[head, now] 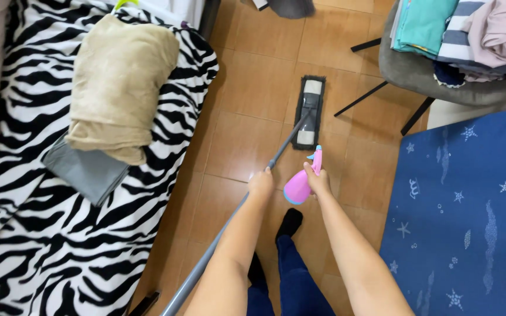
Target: The person sweeps the tiled floor with a blue broom and dustpan, then mops the floor using a flat mop and a pink spray bottle. The person moves around the room, cleaning near a bed with a zebra-print blanket and a blue rug.
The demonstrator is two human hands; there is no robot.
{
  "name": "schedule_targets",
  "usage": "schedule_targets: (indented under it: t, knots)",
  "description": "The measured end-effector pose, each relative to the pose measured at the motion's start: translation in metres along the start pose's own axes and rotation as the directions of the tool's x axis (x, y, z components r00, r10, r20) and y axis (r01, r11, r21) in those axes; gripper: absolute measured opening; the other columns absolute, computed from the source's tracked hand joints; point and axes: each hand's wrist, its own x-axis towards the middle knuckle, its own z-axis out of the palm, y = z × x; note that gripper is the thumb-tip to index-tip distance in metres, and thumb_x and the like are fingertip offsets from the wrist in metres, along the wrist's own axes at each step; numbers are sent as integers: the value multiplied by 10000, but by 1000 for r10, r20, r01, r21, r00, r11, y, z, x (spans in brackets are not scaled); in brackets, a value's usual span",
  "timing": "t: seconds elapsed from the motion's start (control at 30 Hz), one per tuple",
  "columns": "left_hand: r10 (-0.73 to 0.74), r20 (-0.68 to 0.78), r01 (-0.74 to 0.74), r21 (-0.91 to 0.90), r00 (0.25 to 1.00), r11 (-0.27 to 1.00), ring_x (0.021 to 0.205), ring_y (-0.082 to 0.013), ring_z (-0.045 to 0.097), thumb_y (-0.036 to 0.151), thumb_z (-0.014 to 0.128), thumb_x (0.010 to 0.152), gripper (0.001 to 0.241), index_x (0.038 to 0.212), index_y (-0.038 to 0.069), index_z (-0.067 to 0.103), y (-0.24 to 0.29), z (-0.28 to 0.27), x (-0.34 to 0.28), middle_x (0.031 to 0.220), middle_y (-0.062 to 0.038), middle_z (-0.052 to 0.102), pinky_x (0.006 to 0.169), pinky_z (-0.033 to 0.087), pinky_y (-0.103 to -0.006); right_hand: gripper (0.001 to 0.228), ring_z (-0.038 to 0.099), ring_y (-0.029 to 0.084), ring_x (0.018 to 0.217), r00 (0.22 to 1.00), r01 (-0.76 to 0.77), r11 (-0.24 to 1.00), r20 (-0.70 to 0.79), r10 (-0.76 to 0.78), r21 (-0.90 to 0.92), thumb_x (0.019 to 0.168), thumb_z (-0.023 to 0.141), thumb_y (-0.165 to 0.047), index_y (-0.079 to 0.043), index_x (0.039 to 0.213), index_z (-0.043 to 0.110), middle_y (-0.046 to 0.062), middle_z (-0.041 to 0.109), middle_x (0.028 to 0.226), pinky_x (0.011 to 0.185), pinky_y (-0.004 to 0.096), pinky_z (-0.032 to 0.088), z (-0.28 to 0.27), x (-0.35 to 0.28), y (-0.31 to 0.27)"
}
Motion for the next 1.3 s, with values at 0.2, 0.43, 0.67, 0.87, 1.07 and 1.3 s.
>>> schedule_targets:
  t: [0.2,0.43,0.67,0.87,1.07,1.3]
  knots:
    - [-112,33,113,-11,993,994,1156,-404,678,467,243,1098,662,1182,9,713,-118,26,-62,1204,-246,703,985,526,-522,411,681,193,739,962,273,957,8,-273,-95,940,686,-469,-67,1024,682,70,707,805,672,367,539,47,-41,83]
    - [-244,20,245,-50,970,968,1172,-398,682,506,259,1089,696,1193,-13,710,-201,-3,-136,1233,-233,707,994,536,-499,387,678,208,771,960,274,952,103,-262,-139,924,721,-437,-67,1028,673,90,709,831,711,381,545,99,-107,115]
    - [-266,-146,265,-27,953,964,1080,-400,714,440,312,1105,572,1226,2,660,-217,8,-154,1162,-263,706,920,568,-505,310,639,186,786,917,311,950,267,-295,-17,861,773,-217,-41,1075,634,62,654,880,694,365,542,119,-131,119]
    - [-91,-303,143,155,949,978,950,-397,736,205,470,1019,281,1195,60,636,-201,-32,-174,1091,-213,692,790,599,-505,310,663,186,842,913,324,945,277,-300,-44,861,760,-201,-34,1084,626,61,671,915,752,350,554,119,-124,114]
    - [-72,-460,201,239,885,950,983,-376,711,194,506,1001,246,1128,56,665,-178,-24,-154,1079,-195,694,786,579,-503,329,666,185,845,914,343,938,246,-322,-44,858,768,-212,-33,1098,632,68,668,929,758,355,554,117,-113,109]
    - [-320,129,343,-245,939,907,1205,-388,645,227,611,961,335,1214,32,712,-175,10,-162,1273,-241,663,1015,529,-478,345,674,194,861,916,361,931,211,-341,-62,858,784,-248,-40,1093,641,74,680,928,769,362,558,107,-77,119]
